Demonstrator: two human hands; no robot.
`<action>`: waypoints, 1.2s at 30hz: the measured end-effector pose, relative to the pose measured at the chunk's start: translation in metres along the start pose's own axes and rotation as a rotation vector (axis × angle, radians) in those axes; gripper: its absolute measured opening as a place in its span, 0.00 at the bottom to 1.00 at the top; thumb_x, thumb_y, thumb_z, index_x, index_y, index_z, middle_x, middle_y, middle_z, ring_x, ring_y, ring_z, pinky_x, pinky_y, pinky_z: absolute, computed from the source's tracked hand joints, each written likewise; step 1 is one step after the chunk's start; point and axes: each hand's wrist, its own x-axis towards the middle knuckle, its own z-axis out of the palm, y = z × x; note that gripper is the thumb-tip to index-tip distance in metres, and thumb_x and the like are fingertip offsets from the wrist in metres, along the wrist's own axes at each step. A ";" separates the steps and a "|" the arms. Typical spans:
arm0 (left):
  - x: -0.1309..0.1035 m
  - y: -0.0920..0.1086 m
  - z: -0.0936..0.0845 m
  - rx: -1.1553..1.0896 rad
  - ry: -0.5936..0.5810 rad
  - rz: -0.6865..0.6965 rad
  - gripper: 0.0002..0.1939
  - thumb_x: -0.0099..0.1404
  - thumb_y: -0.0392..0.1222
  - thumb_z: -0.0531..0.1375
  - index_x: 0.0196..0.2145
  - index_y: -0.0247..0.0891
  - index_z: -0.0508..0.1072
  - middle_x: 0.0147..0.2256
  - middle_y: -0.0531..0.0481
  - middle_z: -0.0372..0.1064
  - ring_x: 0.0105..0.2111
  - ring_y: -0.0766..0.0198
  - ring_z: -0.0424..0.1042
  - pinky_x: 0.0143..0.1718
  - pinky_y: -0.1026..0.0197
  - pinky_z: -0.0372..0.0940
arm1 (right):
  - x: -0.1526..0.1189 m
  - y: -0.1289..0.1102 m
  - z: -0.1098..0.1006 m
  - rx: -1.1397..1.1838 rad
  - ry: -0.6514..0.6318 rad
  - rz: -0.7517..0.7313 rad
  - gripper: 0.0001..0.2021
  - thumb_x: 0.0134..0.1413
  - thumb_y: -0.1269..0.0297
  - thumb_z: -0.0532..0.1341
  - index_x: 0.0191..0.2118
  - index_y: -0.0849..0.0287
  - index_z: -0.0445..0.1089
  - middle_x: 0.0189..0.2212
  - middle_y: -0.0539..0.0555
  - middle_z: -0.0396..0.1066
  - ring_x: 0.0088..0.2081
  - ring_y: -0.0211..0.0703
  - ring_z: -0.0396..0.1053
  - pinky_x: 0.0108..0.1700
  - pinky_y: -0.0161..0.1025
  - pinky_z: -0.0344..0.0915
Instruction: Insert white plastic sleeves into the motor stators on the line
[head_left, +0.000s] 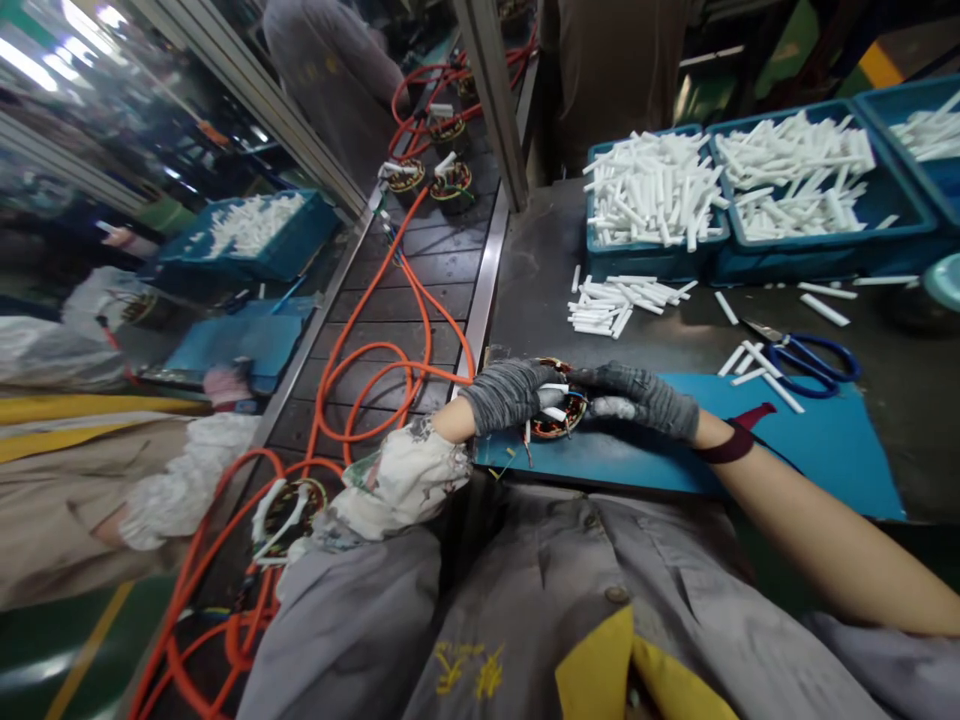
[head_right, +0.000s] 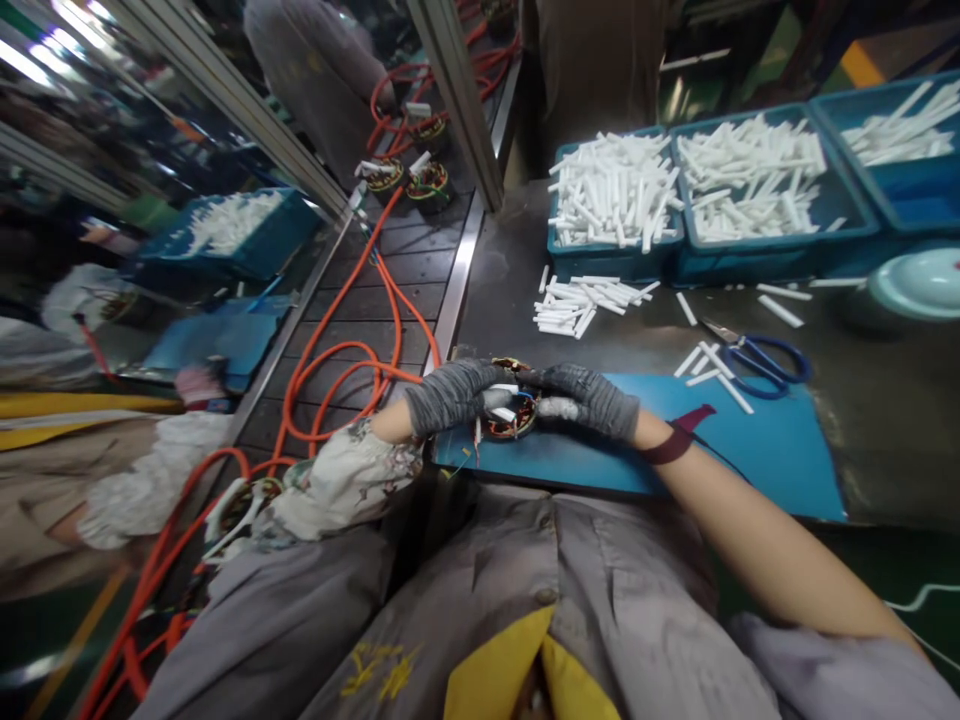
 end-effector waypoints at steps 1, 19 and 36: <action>-0.002 -0.001 -0.002 0.024 -0.022 0.006 0.17 0.71 0.49 0.55 0.48 0.38 0.77 0.40 0.46 0.77 0.41 0.57 0.75 0.46 0.59 0.67 | 0.005 0.000 0.001 -0.015 -0.002 -0.037 0.26 0.65 0.46 0.56 0.60 0.57 0.69 0.53 0.59 0.76 0.51 0.51 0.74 0.53 0.47 0.69; 0.003 0.002 -0.013 0.047 -0.211 -0.026 0.21 0.69 0.55 0.55 0.40 0.38 0.81 0.33 0.51 0.76 0.33 0.64 0.73 0.34 0.65 0.62 | 0.028 -0.003 0.019 -0.325 -0.053 -0.025 0.21 0.63 0.48 0.58 0.45 0.61 0.78 0.39 0.63 0.78 0.38 0.52 0.73 0.42 0.46 0.67; 0.037 -0.016 -0.004 -0.006 0.163 0.015 0.34 0.59 0.51 0.70 0.60 0.40 0.70 0.44 0.47 0.78 0.44 0.57 0.76 0.47 0.57 0.68 | -0.040 -0.021 0.018 -0.155 0.372 0.152 0.11 0.63 0.57 0.60 0.45 0.53 0.76 0.39 0.55 0.79 0.40 0.48 0.78 0.45 0.46 0.75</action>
